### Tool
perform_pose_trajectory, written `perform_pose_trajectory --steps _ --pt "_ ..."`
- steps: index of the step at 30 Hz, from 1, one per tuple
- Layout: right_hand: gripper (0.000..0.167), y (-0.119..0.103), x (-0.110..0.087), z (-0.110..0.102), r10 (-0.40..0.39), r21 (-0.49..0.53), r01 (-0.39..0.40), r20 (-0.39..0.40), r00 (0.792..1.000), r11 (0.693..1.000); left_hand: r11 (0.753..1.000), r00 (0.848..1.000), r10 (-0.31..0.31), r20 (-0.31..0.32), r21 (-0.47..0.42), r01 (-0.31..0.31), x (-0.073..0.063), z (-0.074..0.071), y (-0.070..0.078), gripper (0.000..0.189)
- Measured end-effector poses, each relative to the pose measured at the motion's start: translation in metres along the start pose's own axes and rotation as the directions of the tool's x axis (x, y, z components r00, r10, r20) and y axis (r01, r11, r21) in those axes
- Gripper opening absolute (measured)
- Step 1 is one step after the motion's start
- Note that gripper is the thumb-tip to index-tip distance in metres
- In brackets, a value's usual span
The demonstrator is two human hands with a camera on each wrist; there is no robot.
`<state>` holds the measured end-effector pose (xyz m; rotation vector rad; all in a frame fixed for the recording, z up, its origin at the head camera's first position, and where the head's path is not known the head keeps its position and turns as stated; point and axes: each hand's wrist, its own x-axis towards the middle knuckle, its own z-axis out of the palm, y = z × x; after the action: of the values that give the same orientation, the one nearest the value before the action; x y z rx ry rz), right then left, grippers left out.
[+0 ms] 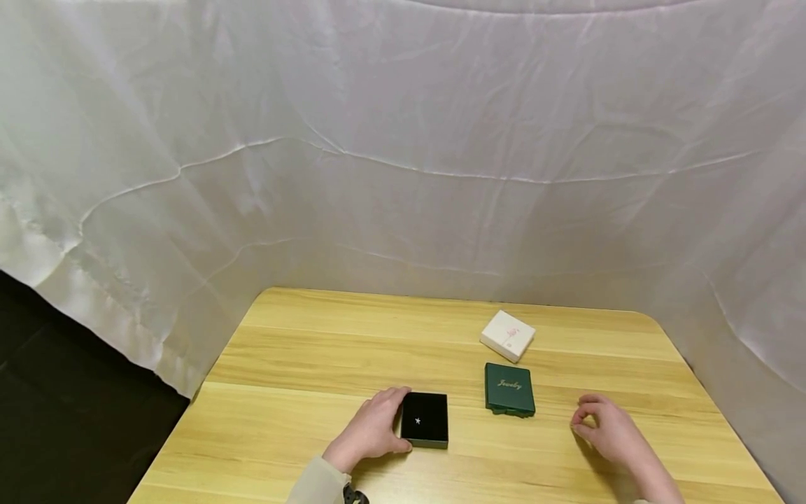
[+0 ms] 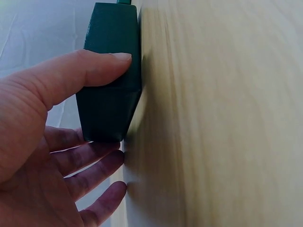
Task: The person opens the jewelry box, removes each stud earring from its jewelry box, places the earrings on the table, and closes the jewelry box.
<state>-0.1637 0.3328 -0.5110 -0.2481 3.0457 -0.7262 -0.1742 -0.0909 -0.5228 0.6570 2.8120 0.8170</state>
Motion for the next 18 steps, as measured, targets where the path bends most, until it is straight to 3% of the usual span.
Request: perform_pose_trajectory --steps 10,18 --pt "0.016 0.0070 0.0002 0.0002 0.033 -0.006 -0.033 0.043 0.999 0.999 1.000 1.000 -0.007 0.013 -0.013 0.007 -0.0004 -0.0017 -0.0001 0.092" --pt "0.020 0.0086 -0.0017 0.0025 0.001 -0.019 -0.001 0.006 1.000 1.000 1.000 1.000 -0.004 0.010 -0.006 0.004 -0.0018 -0.0028 0.0013 0.093"
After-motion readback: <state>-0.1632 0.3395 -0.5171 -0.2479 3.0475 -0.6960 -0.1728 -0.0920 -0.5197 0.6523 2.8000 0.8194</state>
